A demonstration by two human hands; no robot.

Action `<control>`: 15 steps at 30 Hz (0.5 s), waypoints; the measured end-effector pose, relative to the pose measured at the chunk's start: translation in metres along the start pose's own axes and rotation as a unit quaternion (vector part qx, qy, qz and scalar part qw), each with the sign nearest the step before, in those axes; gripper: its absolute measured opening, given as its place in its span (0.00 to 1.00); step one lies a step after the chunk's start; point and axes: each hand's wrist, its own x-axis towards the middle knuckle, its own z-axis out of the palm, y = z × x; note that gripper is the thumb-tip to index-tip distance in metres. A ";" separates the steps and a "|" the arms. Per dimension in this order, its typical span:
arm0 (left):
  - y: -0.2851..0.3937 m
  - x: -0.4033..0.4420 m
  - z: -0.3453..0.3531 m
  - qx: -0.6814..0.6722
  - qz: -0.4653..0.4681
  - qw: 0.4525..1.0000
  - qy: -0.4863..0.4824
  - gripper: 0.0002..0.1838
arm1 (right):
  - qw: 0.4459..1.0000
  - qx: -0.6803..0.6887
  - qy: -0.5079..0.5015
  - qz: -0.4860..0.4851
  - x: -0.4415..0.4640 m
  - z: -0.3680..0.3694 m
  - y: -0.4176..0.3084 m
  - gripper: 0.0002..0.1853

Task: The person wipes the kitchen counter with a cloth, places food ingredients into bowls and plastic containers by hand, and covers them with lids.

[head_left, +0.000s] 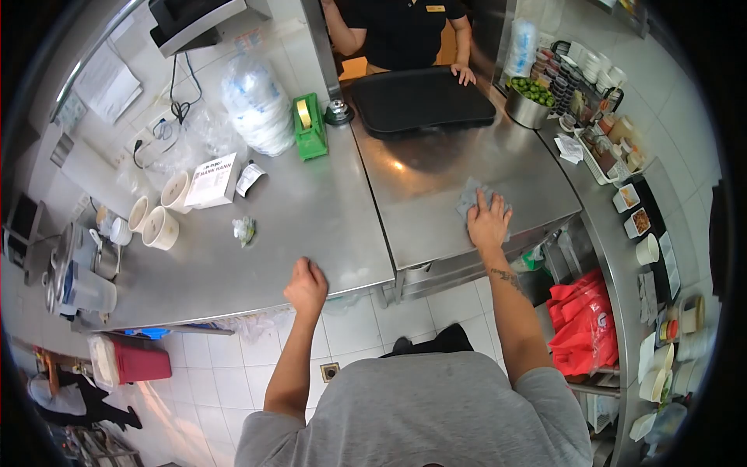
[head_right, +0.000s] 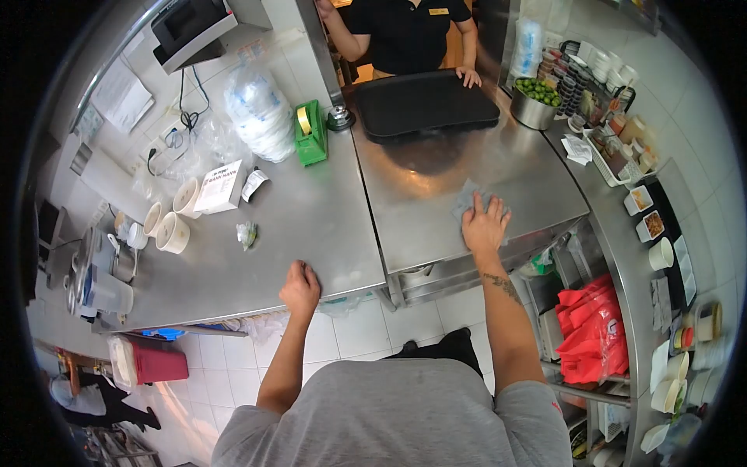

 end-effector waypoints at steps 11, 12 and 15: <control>0.000 0.000 0.000 -0.004 -0.032 0.999 -0.037 0.06 | 0.999 0.011 -0.042 0.006 0.000 -0.008 -0.001 0.29; 0.001 0.001 0.000 -0.004 -0.032 0.999 -0.037 0.06 | 0.999 0.006 -0.047 0.005 0.001 -0.009 -0.002 0.30; 0.000 0.000 0.000 -0.006 -0.036 0.999 -0.039 0.06 | 0.998 -0.008 -0.054 0.006 0.002 -0.007 -0.002 0.31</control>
